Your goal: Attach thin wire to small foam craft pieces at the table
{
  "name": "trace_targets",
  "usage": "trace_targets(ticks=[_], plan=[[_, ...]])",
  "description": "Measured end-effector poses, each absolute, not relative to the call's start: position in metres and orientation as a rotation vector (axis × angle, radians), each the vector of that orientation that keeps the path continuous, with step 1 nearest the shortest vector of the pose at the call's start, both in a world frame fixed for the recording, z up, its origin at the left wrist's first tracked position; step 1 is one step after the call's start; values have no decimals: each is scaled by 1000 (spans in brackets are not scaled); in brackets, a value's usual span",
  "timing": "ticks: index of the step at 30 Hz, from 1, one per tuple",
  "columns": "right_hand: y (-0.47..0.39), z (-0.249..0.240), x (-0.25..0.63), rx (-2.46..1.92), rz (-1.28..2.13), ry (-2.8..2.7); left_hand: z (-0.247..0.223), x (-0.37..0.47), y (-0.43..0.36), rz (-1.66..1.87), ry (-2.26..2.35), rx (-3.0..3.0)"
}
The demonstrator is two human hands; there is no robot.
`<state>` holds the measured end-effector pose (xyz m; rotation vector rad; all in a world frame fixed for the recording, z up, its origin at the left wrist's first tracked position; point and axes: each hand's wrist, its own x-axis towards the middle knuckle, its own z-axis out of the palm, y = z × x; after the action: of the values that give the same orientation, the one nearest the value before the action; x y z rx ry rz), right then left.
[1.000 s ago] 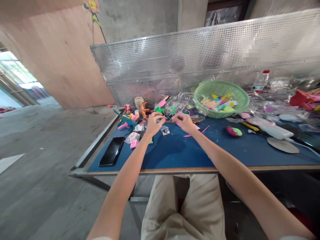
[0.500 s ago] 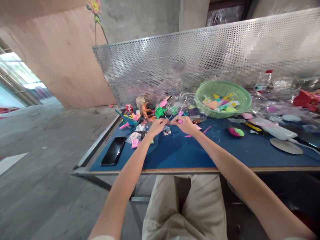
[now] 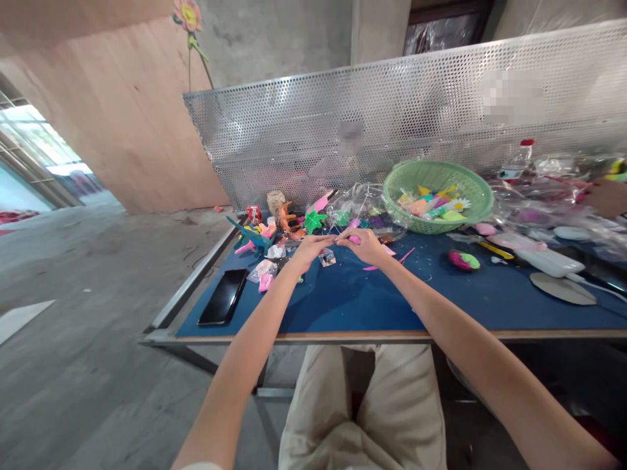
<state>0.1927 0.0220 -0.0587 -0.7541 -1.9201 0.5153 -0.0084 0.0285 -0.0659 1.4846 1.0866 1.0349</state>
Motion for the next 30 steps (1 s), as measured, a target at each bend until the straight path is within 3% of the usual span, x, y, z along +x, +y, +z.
trace_targets(ticks=[30], plan=[[32,-78,179,-763,753,-1581,-64,3,17,1450,1059,1794]])
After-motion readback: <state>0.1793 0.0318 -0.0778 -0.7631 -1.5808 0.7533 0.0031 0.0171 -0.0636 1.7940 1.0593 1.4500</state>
